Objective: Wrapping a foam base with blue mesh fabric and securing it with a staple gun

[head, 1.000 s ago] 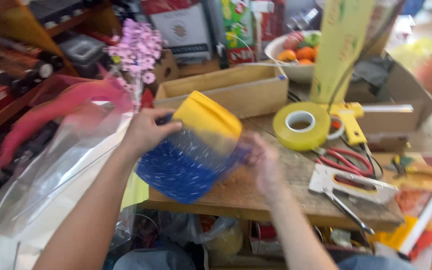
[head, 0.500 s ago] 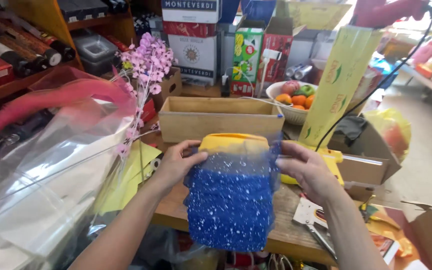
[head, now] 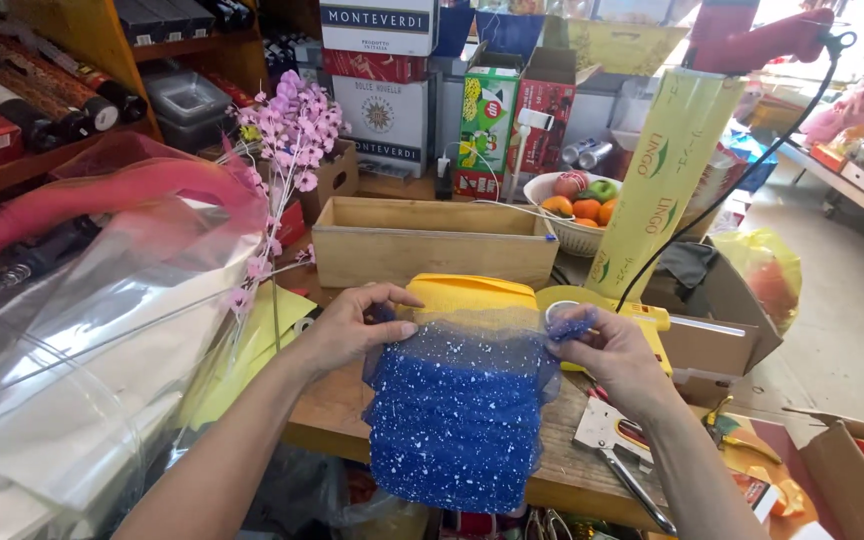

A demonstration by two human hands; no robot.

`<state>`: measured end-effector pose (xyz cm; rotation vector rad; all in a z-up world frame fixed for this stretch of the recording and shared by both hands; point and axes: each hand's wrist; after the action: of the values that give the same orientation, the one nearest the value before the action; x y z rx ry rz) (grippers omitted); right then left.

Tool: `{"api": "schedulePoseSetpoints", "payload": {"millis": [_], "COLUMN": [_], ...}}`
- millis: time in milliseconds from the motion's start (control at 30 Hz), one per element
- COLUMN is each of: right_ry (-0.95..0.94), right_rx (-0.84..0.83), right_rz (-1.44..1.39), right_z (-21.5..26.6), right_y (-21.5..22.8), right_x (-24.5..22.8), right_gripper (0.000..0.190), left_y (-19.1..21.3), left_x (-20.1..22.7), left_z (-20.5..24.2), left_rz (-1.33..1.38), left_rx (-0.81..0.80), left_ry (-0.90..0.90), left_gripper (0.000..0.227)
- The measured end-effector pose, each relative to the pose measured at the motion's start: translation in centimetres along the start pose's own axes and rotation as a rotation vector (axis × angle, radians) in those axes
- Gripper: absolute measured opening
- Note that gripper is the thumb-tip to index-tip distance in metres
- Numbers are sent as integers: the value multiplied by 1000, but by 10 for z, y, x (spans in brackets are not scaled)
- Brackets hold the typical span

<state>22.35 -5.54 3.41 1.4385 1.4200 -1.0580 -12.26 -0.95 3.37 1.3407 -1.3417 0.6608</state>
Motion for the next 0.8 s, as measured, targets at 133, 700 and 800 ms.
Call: {"api": "schedulePoseSetpoints", "payload": {"millis": [133, 700, 800], "right_ry": [166, 260, 236], "right_rx": [-46, -109, -33], "right_rz": [133, 4, 31], "right_z": [7, 9, 6], "right_y": [1, 8, 9], "right_x": [-2, 53, 67], "right_gripper": [22, 16, 22], "left_y": [3, -4, -20], "left_x": [-7, 10, 32], "left_z": [-4, 23, 31], "left_rz": [-52, 165, -87], "left_rx": [-25, 18, 154], "left_ry": [-130, 27, 86], "left_gripper": [37, 9, 8]}}
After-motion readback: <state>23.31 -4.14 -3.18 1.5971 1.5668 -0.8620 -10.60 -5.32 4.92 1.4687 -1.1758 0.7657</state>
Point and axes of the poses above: each hand's wrist, its own z-axis away from the middle knuckle, its own y-axis out of the back of the hand, x = y × z, and after that the axes turned 1 degree about y, right-handed
